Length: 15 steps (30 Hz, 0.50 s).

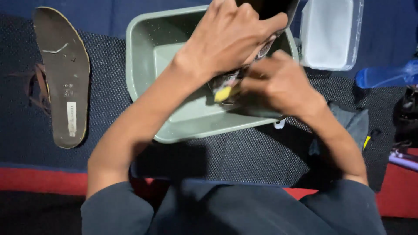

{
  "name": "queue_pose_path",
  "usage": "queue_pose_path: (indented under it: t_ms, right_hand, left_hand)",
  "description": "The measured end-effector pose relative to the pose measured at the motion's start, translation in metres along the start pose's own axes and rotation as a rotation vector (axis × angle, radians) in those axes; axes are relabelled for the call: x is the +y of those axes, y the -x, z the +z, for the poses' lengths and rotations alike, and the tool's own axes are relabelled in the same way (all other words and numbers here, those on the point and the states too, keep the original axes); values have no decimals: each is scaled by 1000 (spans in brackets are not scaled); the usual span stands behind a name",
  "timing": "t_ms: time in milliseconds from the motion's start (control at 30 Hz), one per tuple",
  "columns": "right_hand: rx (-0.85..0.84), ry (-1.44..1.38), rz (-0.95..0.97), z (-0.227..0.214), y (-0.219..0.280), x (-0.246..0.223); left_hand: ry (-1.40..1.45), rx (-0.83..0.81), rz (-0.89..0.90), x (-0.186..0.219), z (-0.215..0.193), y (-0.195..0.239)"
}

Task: The person scrubs a brown shoe with a yellow brush inside a green basin. They apply a cleaning solution from a blue bottle and continue scrubbing the shoe's upper and sole.

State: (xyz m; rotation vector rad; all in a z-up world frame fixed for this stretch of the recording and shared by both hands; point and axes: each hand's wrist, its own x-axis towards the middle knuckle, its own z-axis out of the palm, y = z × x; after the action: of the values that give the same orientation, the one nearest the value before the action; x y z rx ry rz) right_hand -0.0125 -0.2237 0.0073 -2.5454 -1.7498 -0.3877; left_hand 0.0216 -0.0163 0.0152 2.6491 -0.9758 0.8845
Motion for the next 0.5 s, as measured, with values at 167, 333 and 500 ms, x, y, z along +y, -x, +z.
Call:
queue_pose_path:
  t_ms: [167,333,500]
  right_hand:
    - [-36,-22,4,10,6,-5]
    - [1,9,65,5,11,10]
    - [-84,7,88,-3,32,29]
  left_hand:
    - [-24,-62,33,0,0,2]
    - [-1,-60,40,1,-4,-1]
    - [30,-8,35,-3,-5,-1]
